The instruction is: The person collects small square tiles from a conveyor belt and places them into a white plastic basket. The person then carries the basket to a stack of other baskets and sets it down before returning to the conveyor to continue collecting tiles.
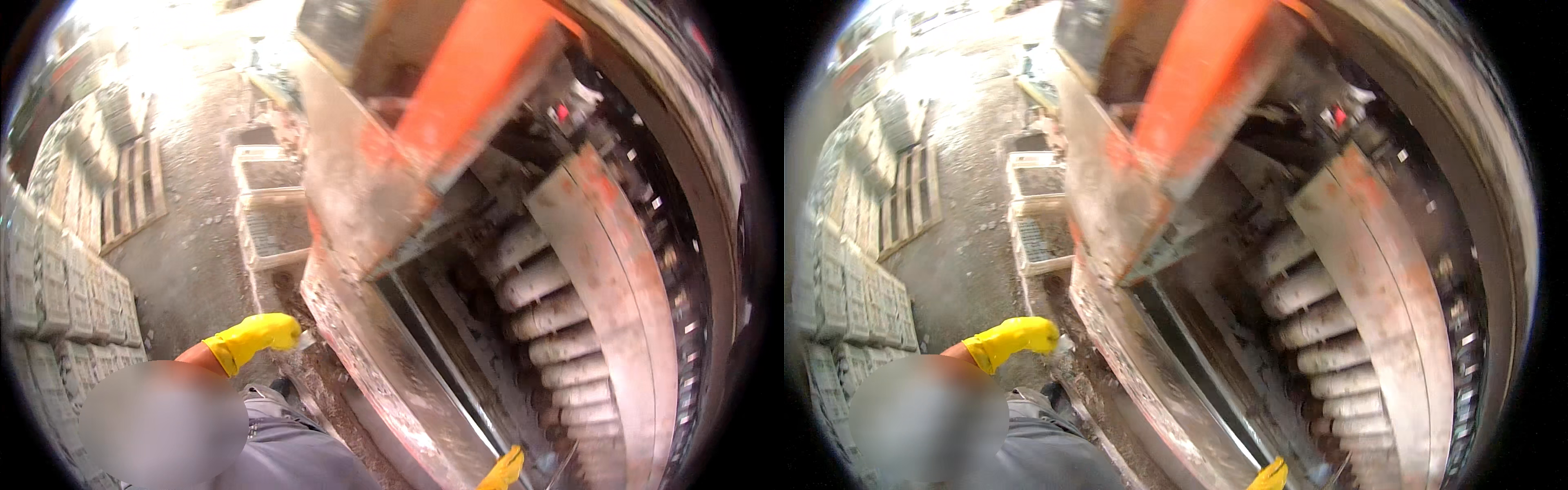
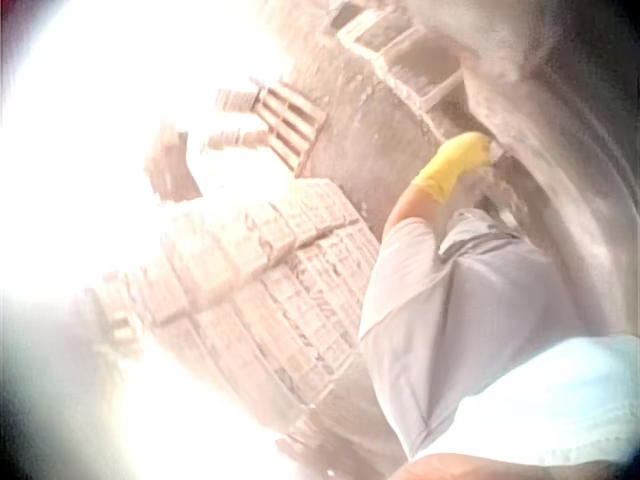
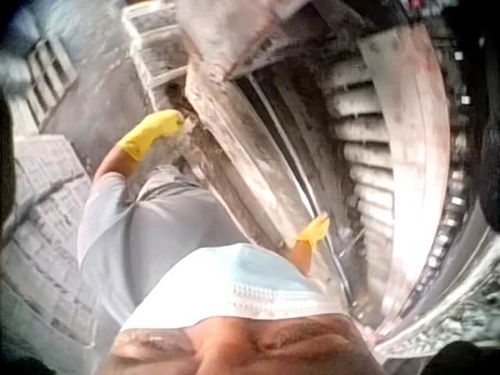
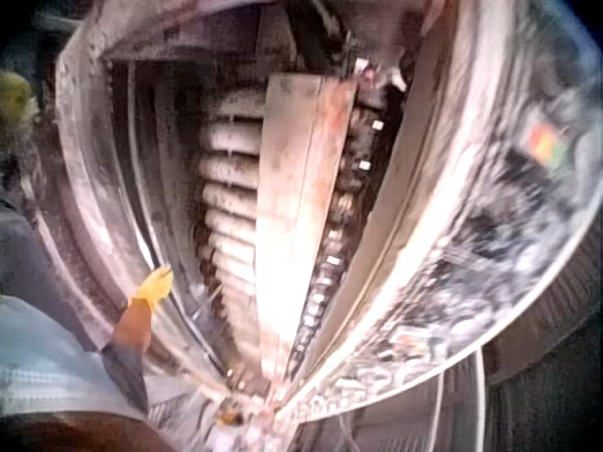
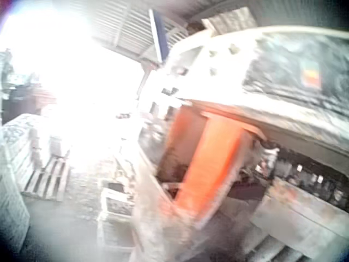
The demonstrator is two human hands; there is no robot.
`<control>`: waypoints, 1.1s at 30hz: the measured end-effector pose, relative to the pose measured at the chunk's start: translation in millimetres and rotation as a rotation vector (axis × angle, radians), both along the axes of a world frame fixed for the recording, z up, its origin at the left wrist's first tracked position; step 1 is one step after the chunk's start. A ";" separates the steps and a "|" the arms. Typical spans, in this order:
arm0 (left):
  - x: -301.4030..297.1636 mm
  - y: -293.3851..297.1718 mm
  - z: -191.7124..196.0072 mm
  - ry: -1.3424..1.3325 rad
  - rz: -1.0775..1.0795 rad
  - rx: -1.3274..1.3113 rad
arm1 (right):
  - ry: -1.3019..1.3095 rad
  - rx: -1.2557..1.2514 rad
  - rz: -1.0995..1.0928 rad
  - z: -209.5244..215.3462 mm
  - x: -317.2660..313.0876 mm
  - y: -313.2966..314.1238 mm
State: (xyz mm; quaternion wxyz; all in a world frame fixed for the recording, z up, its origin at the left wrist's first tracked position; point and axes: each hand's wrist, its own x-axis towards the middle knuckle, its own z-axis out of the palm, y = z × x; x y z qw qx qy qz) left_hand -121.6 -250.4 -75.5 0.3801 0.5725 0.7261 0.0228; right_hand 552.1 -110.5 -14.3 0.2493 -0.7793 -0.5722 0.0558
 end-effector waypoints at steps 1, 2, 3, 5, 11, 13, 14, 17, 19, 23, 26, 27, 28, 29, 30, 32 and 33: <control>-10.6 -22.3 -23.9 0.078 0.005 -0.014 | -0.080 -0.102 -0.042 20.7 -23.7 -11.6; -21.4 -48.5 -52.9 0.158 0.007 -0.033 | -0.160 -0.203 -0.088 34.9 -41.6 -16.1; -34.9 -73.8 -63.8 0.247 0.014 -0.051 | -0.173 -0.177 -0.024 33.9 -43.5 -10.0; -61.6 -92.3 -44.6 0.248 -0.139 -0.168 | -0.188 -0.109 0.044 20.0 -13.2 -14.4; -224.2 -26.4 42.4 -0.042 0.297 -0.010 | -0.856 -0.079 0.207 -25.5 30.3 4.8; -270.4 13.3 100.7 -0.704 1.121 0.491 | -0.856 -0.066 0.192 -32.0 26.7 4.2; -302.4 25.6 113.9 -0.600 1.065 0.437 | -0.868 -0.046 0.211 -39.6 19.7 13.8; -287.0 51.4 94.5 -0.670 0.533 0.786 | -0.925 -0.009 0.208 -34.9 17.7 0.4; -259.7 64.7 76.3 -0.250 0.300 0.665 | -0.968 -0.004 0.215 -12.8 -7.7 -2.0; -119.3 83.2 102.7 -0.024 -0.001 0.272 | -0.810 -0.294 0.226 -37.1 58.4 11.8; -50.8 84.2 107.8 -0.299 -0.164 0.289 | -0.676 -0.468 0.379 -34.0 44.3 43.9; -25.8 96.2 124.7 -0.271 -0.305 0.384 | -0.709 -0.409 0.400 -26.4 34.7 44.6; -3.2 107.6 140.6 -0.303 -0.356 0.459 | -0.735 -0.351 0.424 -23.1 24.8 45.7; 18.3 123.5 154.8 -0.354 -0.406 0.542 | -0.671 -0.308 0.372 -38.1 51.8 49.8; 35.3 140.2 160.0 -0.385 -0.442 0.622 | -0.571 -0.240 0.316 -47.4 60.7 47.6; 57.1 169.1 153.1 -0.321 -0.421 0.791 | -0.400 -0.130 0.226 -51.9 51.8 53.6; 63.6 186.0 138.4 -0.264 -0.434 0.880 | -0.329 -0.087 0.180 -45.4 36.0 57.9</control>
